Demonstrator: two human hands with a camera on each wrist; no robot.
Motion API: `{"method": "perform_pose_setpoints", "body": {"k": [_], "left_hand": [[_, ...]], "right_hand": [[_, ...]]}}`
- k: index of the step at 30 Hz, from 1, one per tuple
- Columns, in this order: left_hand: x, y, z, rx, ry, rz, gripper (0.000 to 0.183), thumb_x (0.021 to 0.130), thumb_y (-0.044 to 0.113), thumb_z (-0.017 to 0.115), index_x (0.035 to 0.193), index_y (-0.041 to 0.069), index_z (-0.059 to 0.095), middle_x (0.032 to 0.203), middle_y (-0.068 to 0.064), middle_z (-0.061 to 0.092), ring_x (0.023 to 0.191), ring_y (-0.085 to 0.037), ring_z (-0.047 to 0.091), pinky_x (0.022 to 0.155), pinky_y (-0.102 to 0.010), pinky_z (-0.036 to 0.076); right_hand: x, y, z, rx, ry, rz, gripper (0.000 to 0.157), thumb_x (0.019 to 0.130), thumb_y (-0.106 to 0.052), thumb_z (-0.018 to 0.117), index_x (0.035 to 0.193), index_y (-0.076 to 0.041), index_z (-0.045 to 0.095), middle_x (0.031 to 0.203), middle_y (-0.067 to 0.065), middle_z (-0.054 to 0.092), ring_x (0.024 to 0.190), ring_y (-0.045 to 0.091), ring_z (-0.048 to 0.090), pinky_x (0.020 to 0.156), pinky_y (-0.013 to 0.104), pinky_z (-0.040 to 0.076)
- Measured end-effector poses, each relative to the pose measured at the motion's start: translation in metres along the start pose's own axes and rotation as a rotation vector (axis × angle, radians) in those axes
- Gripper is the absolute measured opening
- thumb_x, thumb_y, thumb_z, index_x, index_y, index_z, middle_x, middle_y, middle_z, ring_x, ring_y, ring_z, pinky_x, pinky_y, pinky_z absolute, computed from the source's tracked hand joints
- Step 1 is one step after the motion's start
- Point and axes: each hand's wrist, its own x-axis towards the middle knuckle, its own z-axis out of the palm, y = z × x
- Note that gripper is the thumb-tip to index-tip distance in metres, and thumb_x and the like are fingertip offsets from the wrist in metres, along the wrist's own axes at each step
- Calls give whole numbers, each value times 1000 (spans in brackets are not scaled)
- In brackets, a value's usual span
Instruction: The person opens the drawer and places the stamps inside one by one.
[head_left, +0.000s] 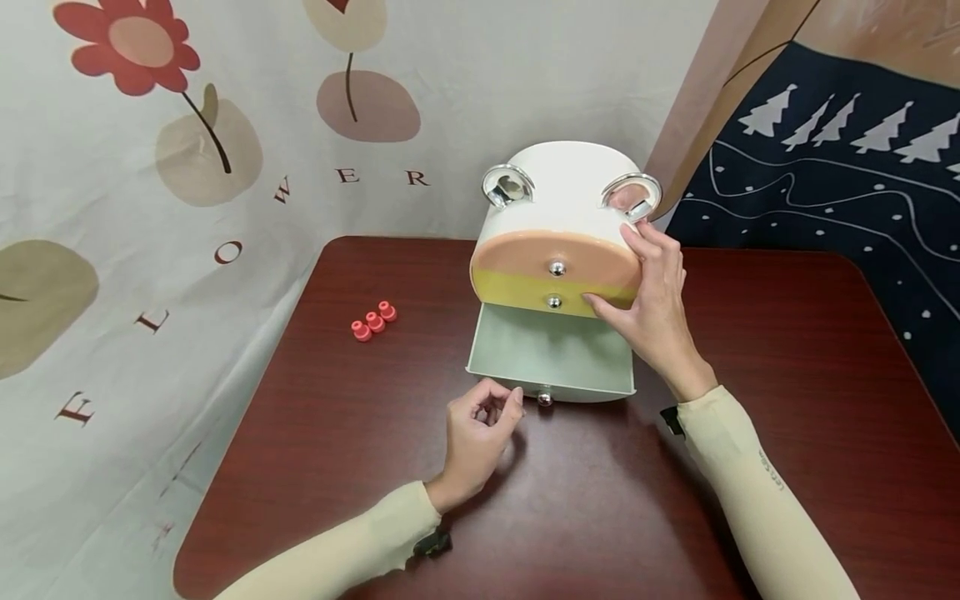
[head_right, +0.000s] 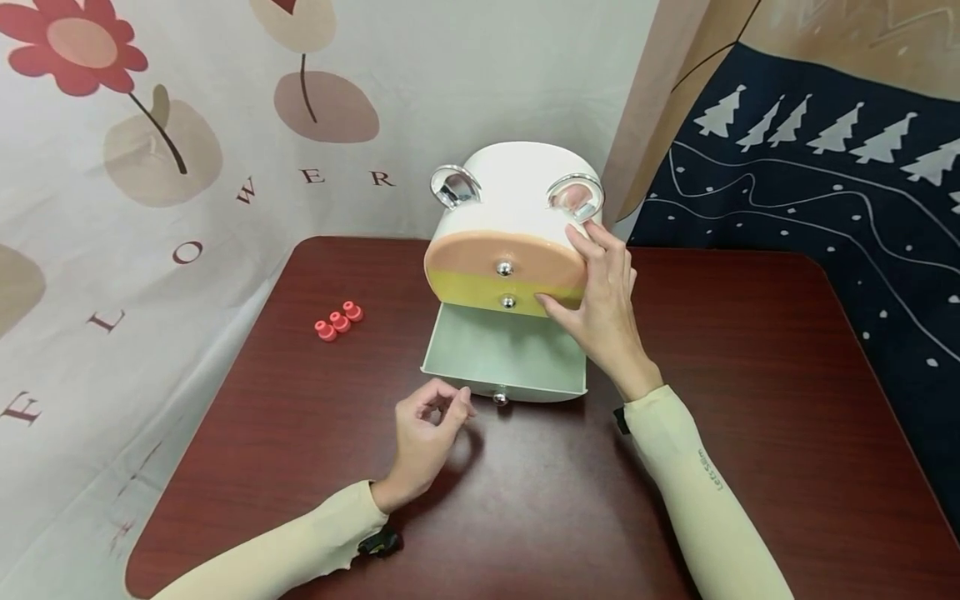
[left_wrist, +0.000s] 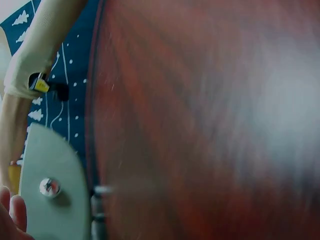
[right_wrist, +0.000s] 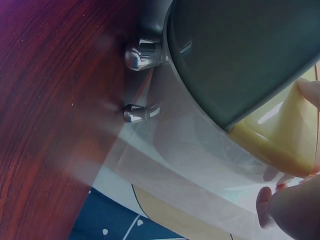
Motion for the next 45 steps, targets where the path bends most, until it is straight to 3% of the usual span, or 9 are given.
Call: {"method": "perform_pose_setpoints", "body": {"k": [7, 12, 15, 18, 23, 27, 33, 38, 45], "left_hand": [[14, -1, -17, 19, -8, 211, 8, 94, -2, 70, 95, 4, 74, 79, -4, 68, 59, -17, 50, 48, -30, 40], [31, -3, -36, 78, 64, 326, 13, 92, 3, 69, 104, -2, 72, 90, -12, 67, 70, -21, 51, 55, -29, 39], [46, -6, -49, 113, 105, 359, 19, 92, 6, 67, 106, -6, 72, 96, -18, 68, 72, -22, 50, 58, -29, 39], [62, -7, -62, 137, 150, 351, 23, 94, 10, 67, 107, -8, 71, 97, -21, 68, 73, -19, 52, 60, -30, 41], [80, -5, -83, 199, 223, 303, 26, 94, 8, 67, 105, -16, 68, 96, -29, 64, 77, -27, 54, 64, -34, 40], [83, -10, -101, 265, 243, 186, 22, 94, 2, 69, 108, -16, 68, 100, -31, 64, 82, -35, 54, 63, -34, 38], [82, -32, -132, 435, 228, -24, 26, 96, 9, 75, 118, -4, 69, 106, -16, 63, 90, -36, 54, 71, -33, 39], [84, -44, -151, 564, 218, -126, 31, 91, 6, 75, 119, -4, 66, 106, -22, 58, 94, -36, 53, 83, -34, 37], [89, -46, -170, 692, 145, -283, 37, 87, 3, 73, 123, -4, 64, 123, -24, 59, 99, -37, 54, 88, -43, 40]], "right_hand": [[0, 0, 1, 17, 16, 6, 99, 79, -7, 99, 159, -10, 40, 159, 27, 36, 153, 36, 30, 115, 61, 26], [0, -1, 2, 29, 17, 6, 98, 80, -6, 98, 159, -10, 41, 160, 25, 36, 153, 36, 30, 118, 61, 23], [-1, -1, 2, 33, 27, 11, 98, 79, -5, 98, 158, -10, 42, 160, 25, 36, 153, 36, 30, 119, 60, 23], [-2, -1, 1, 32, 34, 16, 98, 78, -5, 98, 158, -10, 42, 160, 25, 36, 153, 36, 30, 120, 60, 23], [-3, 0, 1, 26, 23, 23, 97, 81, -7, 98, 159, -9, 40, 160, 27, 35, 154, 36, 30, 121, 60, 22], [-2, -1, 2, 32, 22, 27, 96, 81, -8, 97, 159, -8, 41, 160, 27, 35, 154, 36, 29, 122, 60, 21], [-2, -2, 3, 43, 42, 28, 96, 80, -5, 97, 158, -10, 42, 161, 24, 36, 154, 35, 30, 122, 59, 21], [-3, -2, 4, 49, 44, 33, 96, 79, -5, 97, 158, -10, 42, 161, 23, 36, 154, 35, 30, 122, 59, 21], [-2, -1, 2, 36, 7, 31, 97, 83, -9, 97, 160, -9, 39, 162, 25, 34, 154, 34, 28, 121, 59, 21]]}}
